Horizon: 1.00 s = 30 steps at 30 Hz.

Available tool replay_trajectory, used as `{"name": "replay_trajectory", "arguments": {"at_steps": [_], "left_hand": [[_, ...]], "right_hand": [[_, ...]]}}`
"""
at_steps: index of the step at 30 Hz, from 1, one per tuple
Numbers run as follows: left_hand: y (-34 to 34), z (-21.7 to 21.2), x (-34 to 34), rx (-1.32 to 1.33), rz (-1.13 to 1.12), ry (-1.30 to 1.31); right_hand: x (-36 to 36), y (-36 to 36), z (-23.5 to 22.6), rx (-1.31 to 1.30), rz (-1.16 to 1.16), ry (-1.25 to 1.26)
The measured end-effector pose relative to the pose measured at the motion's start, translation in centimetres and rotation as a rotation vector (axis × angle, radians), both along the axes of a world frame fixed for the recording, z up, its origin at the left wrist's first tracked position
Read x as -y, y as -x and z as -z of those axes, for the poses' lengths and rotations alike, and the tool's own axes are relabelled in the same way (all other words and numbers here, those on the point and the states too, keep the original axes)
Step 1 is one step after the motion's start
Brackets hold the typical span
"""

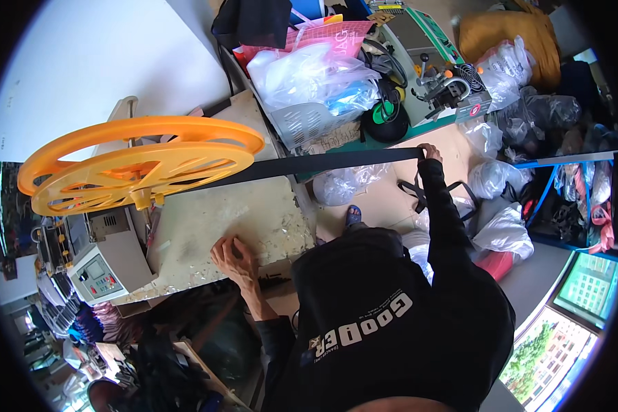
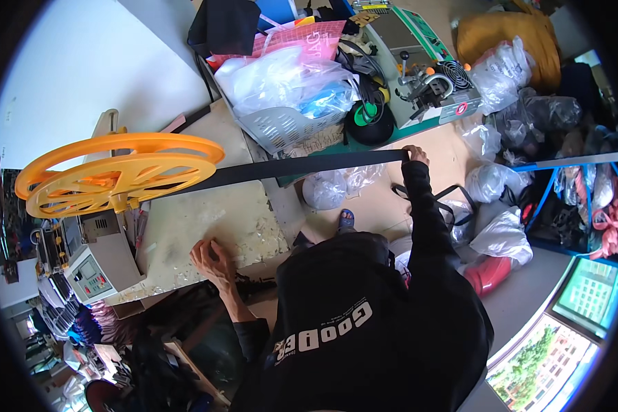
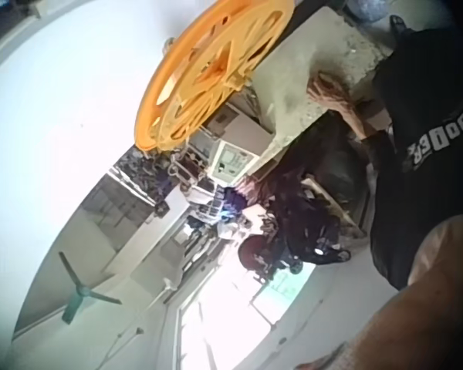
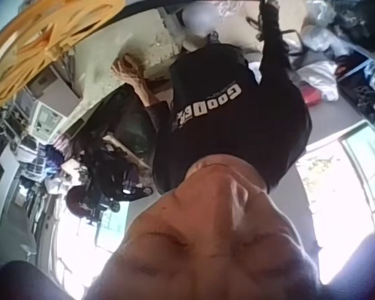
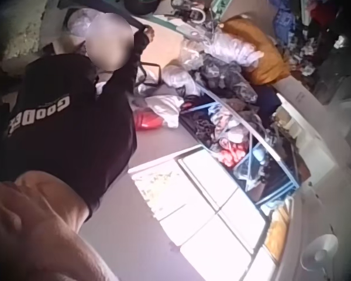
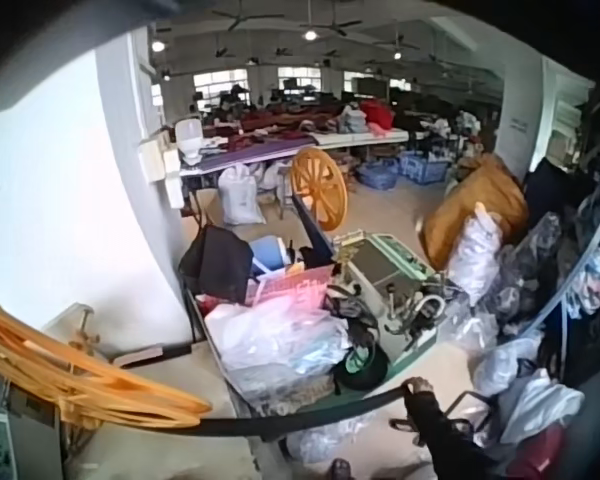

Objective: The person operates a strap cutting machine by pressing buttons on the control panel, pulls strap material from a spool wheel, and feeds and cuts straps.

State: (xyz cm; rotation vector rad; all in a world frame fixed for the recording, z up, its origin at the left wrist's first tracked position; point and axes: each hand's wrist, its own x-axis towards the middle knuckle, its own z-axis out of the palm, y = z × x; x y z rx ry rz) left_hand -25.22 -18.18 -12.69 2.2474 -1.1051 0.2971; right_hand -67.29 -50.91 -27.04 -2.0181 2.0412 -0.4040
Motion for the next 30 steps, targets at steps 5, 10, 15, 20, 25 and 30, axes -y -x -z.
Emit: {"name": "replay_trajectory", "arguments": {"at_steps": [5, 10, 15, 20, 25, 30], "left_hand": [[-0.2, 0.7, 0.7, -0.009, 0.023, -0.007], [-0.2, 0.8, 0.7, -0.013, 0.026, -0.014], [-0.2, 0.8, 0.7, -0.012, 0.019, -0.006], [-0.2, 0.6, 0.9, 0.032, 0.029, -0.024], [-0.3, 0.6, 0.7, 0.033, 0.020, -0.033], [-0.2, 0.8, 0.7, 0.037, 0.017, -0.037]], "right_hand": [[-0.1, 0.4, 0.4, 0.001, 0.000, -0.004], [0.1, 0.5, 1.0, -0.018, -0.016, -0.057], [0.7, 0.6, 0.5, -0.021, -0.021, -0.083], [1.0, 1.2, 0.7, 0.000, -0.049, -0.025], [0.8, 1.5, 0.3, 0.002, -0.046, -0.045], [0.4, 2.0, 0.8, -0.028, -0.031, -0.007]]}}
